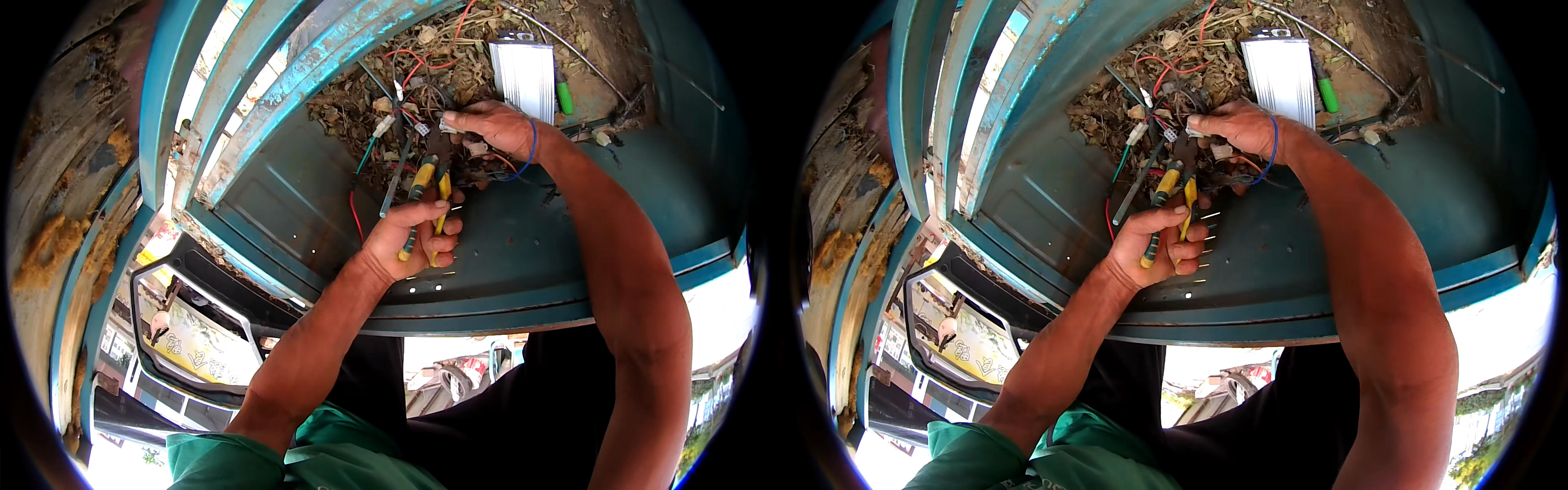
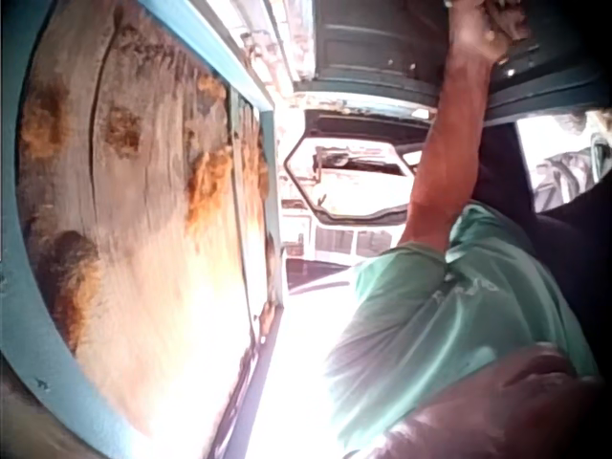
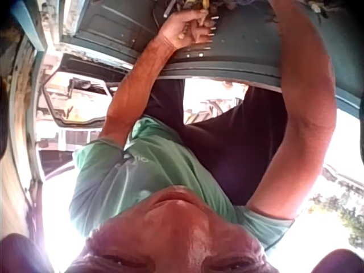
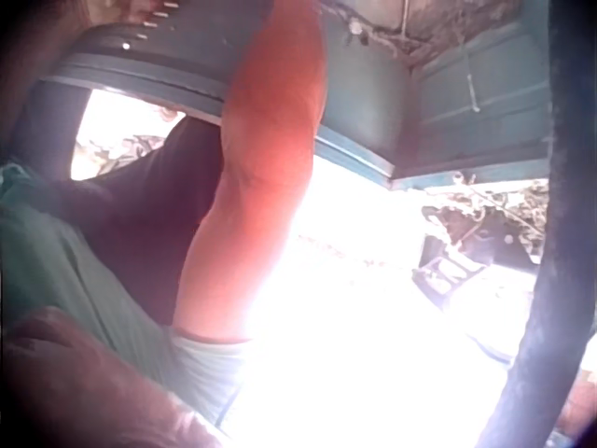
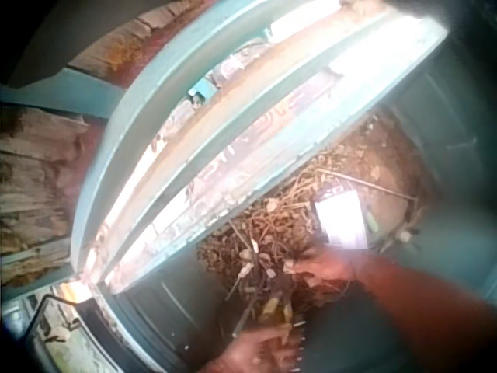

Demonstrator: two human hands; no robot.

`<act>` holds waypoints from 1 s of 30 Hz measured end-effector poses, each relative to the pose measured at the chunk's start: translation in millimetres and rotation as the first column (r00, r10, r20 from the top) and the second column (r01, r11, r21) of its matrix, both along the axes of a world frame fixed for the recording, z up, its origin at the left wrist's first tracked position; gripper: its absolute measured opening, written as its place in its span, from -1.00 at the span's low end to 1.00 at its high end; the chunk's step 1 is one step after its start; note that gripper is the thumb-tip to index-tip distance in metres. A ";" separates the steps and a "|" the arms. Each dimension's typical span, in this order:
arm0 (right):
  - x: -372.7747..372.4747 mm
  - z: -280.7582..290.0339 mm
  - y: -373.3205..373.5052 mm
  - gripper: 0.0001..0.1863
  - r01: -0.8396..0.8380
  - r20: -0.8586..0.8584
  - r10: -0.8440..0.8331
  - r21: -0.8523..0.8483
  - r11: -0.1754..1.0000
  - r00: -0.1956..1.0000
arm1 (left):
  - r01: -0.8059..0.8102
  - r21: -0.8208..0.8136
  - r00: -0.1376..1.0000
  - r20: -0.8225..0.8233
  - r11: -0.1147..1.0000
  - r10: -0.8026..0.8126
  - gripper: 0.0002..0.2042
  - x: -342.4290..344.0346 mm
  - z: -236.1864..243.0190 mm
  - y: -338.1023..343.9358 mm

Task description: The person works on a vehicle's electrical system, using pliers to cut and strip wires within a cluttered compartment. They manipulate a bundle of wires and a silver electronic module, eventually lifting the module to inspect the connections.

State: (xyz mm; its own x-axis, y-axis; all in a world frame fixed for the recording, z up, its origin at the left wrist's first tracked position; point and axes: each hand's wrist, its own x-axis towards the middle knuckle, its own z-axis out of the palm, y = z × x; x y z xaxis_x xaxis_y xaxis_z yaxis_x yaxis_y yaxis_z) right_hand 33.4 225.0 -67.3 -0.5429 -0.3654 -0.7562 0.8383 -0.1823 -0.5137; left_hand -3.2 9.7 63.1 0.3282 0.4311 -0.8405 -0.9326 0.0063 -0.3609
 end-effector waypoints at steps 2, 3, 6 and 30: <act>-11.3 -10.4 6.9 -0.42 -0.216 0.049 0.212 0.076 0.974 0.976 | 0.141 -0.096 0.985 -0.087 0.985 -0.150 -0.69 3.1 -2.6 6.2; -14.4 -12.9 10.8 -0.42 -0.320 0.078 0.313 0.109 0.941 0.947 | 0.193 -0.118 0.973 -0.106 0.974 -0.206 -0.69 4.3 -5.0 8.1; -25.3 4.0 16.5 -0.43 -0.353 0.049 0.349 0.122 0.928 0.936 | 0.204 -0.126 0.971 -0.101 0.971 -0.217 -0.66 3.7 -5.5 12.9; -21.1 7.8 18.2 -0.44 -0.246 0.041 0.243 0.059 0.968 0.969 | -0.253 0.110 0.962 0.137 0.961 0.237 -0.44 2.2 16.3 11.3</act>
